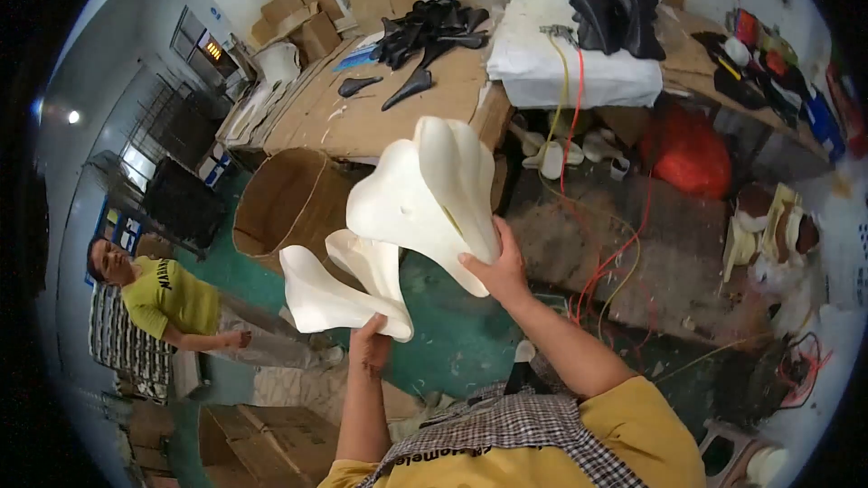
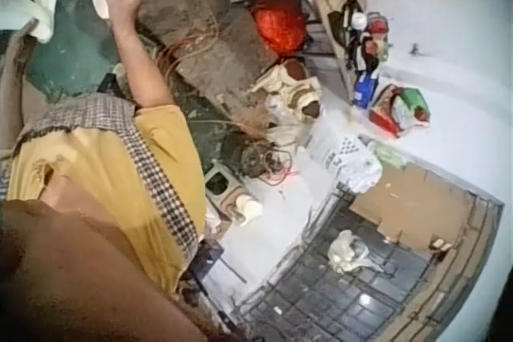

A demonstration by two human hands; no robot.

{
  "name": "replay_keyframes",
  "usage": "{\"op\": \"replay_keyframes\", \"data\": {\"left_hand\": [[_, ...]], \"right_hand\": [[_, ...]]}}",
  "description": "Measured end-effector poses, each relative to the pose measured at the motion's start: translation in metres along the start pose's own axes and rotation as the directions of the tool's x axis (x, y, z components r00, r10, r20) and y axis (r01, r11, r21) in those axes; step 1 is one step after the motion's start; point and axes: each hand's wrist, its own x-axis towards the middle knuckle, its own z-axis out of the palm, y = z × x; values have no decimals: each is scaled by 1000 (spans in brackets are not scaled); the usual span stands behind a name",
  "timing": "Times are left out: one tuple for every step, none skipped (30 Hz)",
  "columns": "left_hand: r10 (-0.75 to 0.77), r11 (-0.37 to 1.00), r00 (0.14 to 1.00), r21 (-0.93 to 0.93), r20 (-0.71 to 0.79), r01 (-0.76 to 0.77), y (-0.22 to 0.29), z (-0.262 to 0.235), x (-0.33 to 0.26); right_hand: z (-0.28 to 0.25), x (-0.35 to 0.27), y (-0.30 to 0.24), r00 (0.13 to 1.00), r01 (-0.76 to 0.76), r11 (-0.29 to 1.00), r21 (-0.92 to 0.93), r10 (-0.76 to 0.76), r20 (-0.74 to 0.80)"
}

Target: Organizing foam and covers for bicycle seats on a factory workbench.

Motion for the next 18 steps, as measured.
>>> {"op": "replay_keyframes", "data": {"left_hand": [[0,1000,1000,-11,-8,0,2,6,16],[-30,1000,1000,9,2,30,4,13,33],[-60,998,998,28,13,60,3,19,49],[-61,997,998,55,-15,62,-2,15,64],[-64,997,998,52,-14,64,-3,17,81],[-91,992,996,83,-9,91,-3,19,98],[-124,986,992,114,-6,124,-2,21,114],[-121,984,993,133,10,118,1,26,134],[-129,983,991,135,17,126,4,32,156],[-110,984,993,146,33,104,7,37,178],[-96,983,994,160,54,86,10,43,200],[-92,983,993,163,79,78,12,46,226],[-101,983,991,163,89,85,14,53,253],[-85,988,990,139,112,69,16,60,281],[-69,992,989,113,133,54,18,66,309],[-48,993,986,117,157,30,20,69,339],[-55,993,986,110,159,37,22,72,371],[-65,994,984,101,166,48,22,74,403]], "right_hand": [[2,16,7,1000,-1,1000,-7,1,11],[2,32,14,973,-228,969,94,223,61],[1,47,19,895,-445,877,179,428,128],[2,56,19,863,-504,830,240,476,167],[5,65,30,864,-504,831,237,477,165],[10,74,48,829,-560,798,224,538,155],[13,85,54,786,-617,758,211,601,141],[18,99,61,796,-604,767,217,595,113],[24,115,67,795,-604,767,218,597,102],[33,135,67,838,-541,817,200,542,57],[35,152,70,875,-476,861,179,483,7],[41,174,100,929,-364,929,67,367,-42],[46,196,103,929,-363,929,64,367,-55],[53,220,105,950,-300,951,-79,290,-115],[61,244,108,965,-239,945,-225,206,-161],[72,266,111,965,-223,932,-287,170,-199],[79,290,118,965,-225,928,-296,169,-202],[88,315,126,968,-195,911,-363,119,-222]]}}
